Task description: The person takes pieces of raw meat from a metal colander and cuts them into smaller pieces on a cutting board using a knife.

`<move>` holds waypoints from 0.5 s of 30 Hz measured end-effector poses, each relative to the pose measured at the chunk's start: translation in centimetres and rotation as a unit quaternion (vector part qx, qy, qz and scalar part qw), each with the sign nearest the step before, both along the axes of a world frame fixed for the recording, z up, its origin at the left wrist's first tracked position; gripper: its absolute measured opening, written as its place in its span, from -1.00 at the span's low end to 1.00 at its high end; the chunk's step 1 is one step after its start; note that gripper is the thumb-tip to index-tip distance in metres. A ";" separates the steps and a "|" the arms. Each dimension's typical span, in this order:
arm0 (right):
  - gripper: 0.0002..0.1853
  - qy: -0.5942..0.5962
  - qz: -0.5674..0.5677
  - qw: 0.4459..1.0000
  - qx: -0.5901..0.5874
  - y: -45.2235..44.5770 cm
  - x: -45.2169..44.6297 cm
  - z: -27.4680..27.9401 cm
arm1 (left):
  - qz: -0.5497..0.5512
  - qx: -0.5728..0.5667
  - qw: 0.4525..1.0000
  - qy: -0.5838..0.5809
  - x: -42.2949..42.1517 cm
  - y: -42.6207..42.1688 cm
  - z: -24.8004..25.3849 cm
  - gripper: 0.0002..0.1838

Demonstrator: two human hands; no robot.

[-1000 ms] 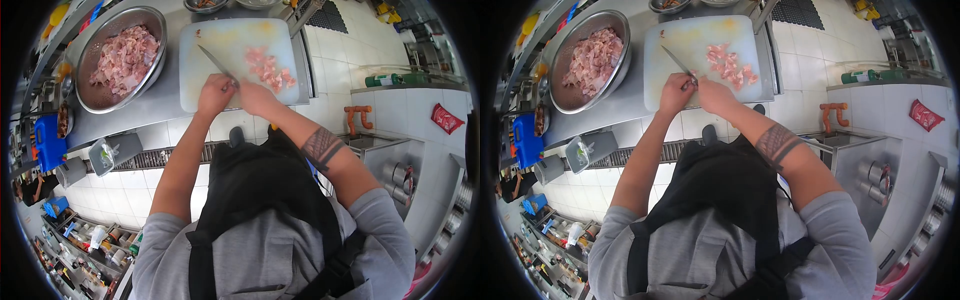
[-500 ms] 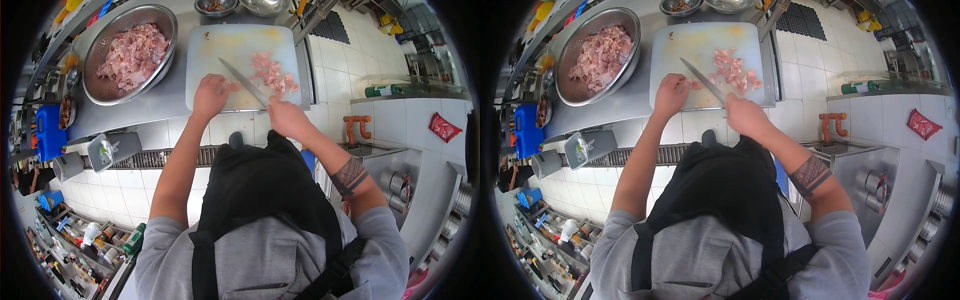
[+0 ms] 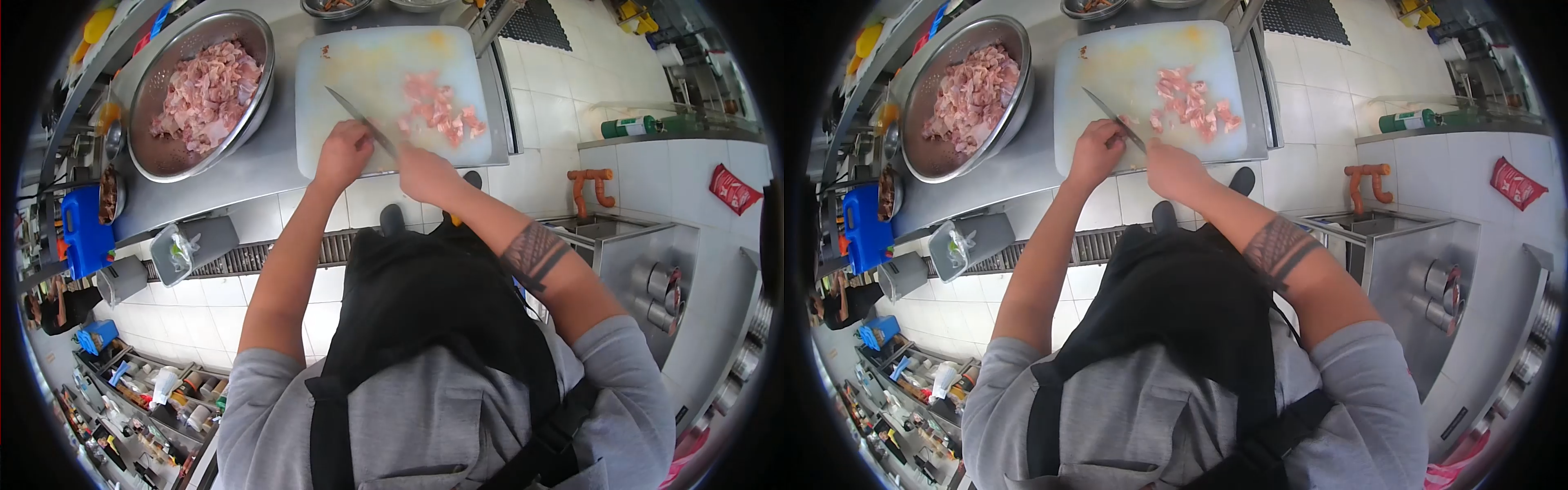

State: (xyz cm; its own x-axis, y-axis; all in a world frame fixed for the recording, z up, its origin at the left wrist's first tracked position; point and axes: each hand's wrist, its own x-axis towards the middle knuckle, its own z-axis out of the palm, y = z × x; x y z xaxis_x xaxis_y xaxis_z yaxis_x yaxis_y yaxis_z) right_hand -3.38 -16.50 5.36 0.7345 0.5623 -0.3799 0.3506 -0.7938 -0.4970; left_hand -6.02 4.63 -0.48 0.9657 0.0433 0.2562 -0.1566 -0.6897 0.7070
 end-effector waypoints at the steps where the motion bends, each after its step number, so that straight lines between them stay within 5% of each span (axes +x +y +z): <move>1: -0.75 -0.010 0.013 1.000 0.015 0.5 0.6 -0.6 | 0.002 0.000 1.000 0.009 -0.2 0.0 0.3 -0.85; 6: -0.72 -0.115 0.051 0.990 -0.068 -3.1 4.0 3.9 | 0.020 -0.034 0.999 0.029 -1.5 -0.7 0.5 -0.76; 11: -0.72 -0.190 -0.025 0.970 -0.151 -13.2 9.1 3.4 | 0.050 0.059 0.993 0.088 -2.7 -4.2 2.3 0.04; 15: -0.75 -0.193 -0.011 0.972 -0.136 -11.7 6.0 1.0 | 0.043 0.084 0.992 0.081 0.0 -4.8 1.2 0.28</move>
